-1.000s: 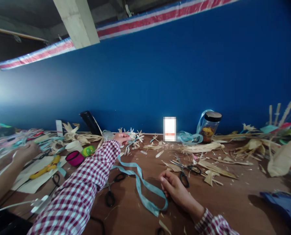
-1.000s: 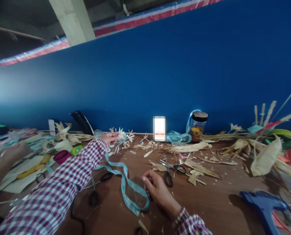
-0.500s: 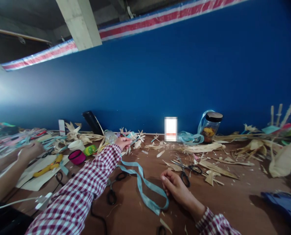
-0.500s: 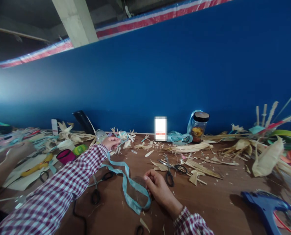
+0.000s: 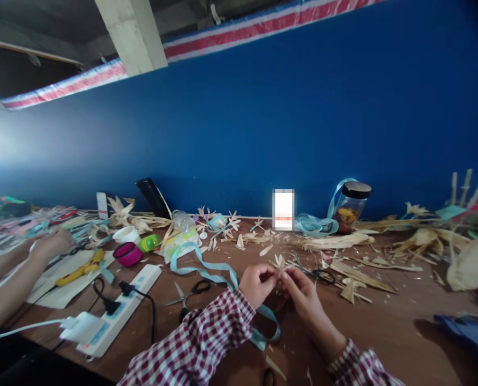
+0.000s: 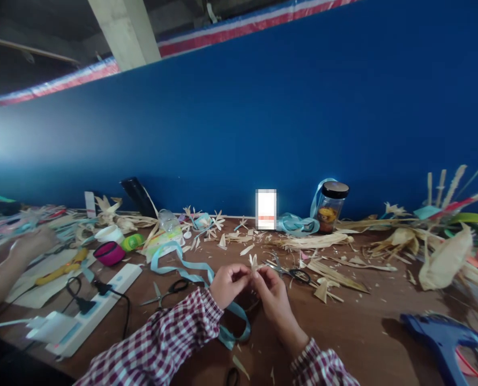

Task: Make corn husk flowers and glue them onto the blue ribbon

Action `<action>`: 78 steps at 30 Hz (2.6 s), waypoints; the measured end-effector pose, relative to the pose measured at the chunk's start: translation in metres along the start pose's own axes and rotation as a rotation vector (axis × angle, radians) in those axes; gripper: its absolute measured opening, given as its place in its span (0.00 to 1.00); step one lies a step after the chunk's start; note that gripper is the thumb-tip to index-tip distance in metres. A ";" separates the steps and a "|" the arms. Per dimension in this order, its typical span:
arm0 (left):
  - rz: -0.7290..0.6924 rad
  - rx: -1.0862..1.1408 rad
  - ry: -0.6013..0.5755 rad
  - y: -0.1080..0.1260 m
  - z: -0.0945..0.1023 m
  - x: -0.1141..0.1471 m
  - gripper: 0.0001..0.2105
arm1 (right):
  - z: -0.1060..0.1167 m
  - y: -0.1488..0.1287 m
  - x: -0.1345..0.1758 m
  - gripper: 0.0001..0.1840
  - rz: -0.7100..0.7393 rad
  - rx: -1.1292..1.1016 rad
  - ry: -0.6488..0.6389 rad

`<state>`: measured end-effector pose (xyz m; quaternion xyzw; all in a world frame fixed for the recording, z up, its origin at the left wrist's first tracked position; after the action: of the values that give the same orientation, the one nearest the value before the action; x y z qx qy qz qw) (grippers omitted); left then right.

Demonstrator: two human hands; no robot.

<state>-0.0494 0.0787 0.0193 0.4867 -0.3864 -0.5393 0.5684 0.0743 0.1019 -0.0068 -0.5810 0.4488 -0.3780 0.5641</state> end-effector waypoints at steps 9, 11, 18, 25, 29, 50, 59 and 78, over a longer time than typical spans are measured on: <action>0.008 0.084 0.000 -0.014 -0.001 -0.004 0.08 | 0.002 0.008 -0.003 0.19 -0.056 -0.002 0.025; 0.040 0.125 -0.007 -0.019 -0.002 -0.002 0.10 | 0.002 0.007 -0.003 0.19 -0.053 0.037 0.027; 0.197 0.330 0.046 -0.026 0.002 0.001 0.15 | 0.000 0.006 -0.002 0.19 -0.084 0.121 0.037; 0.265 0.373 0.049 -0.024 0.004 0.006 0.14 | -0.001 0.007 -0.003 0.18 -0.099 0.082 0.007; 0.293 0.408 0.054 -0.026 0.005 0.006 0.15 | -0.001 0.008 -0.002 0.17 -0.102 0.097 0.006; 0.464 0.777 0.039 -0.036 0.003 0.003 0.21 | -0.005 -0.001 0.002 0.12 -0.010 0.209 0.041; 0.492 0.902 0.073 -0.036 -0.002 0.007 0.20 | -0.008 0.002 0.005 0.13 -0.016 0.187 -0.022; 0.390 0.781 0.047 -0.042 -0.001 0.006 0.18 | -0.011 0.002 0.003 0.17 -0.019 0.193 -0.118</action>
<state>-0.0572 0.0750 -0.0221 0.5951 -0.6328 -0.2242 0.4417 0.0650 0.0958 -0.0082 -0.5494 0.3706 -0.3900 0.6393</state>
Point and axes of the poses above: each hand's wrist, its own x-axis away from the middle knuckle, its own z-axis out of the back of the hand, y = z × x, the point moved 3 cm from there along -x, towards the middle knuckle, and after that the axes turned 9 degrees about x, right-handed, at the moved point
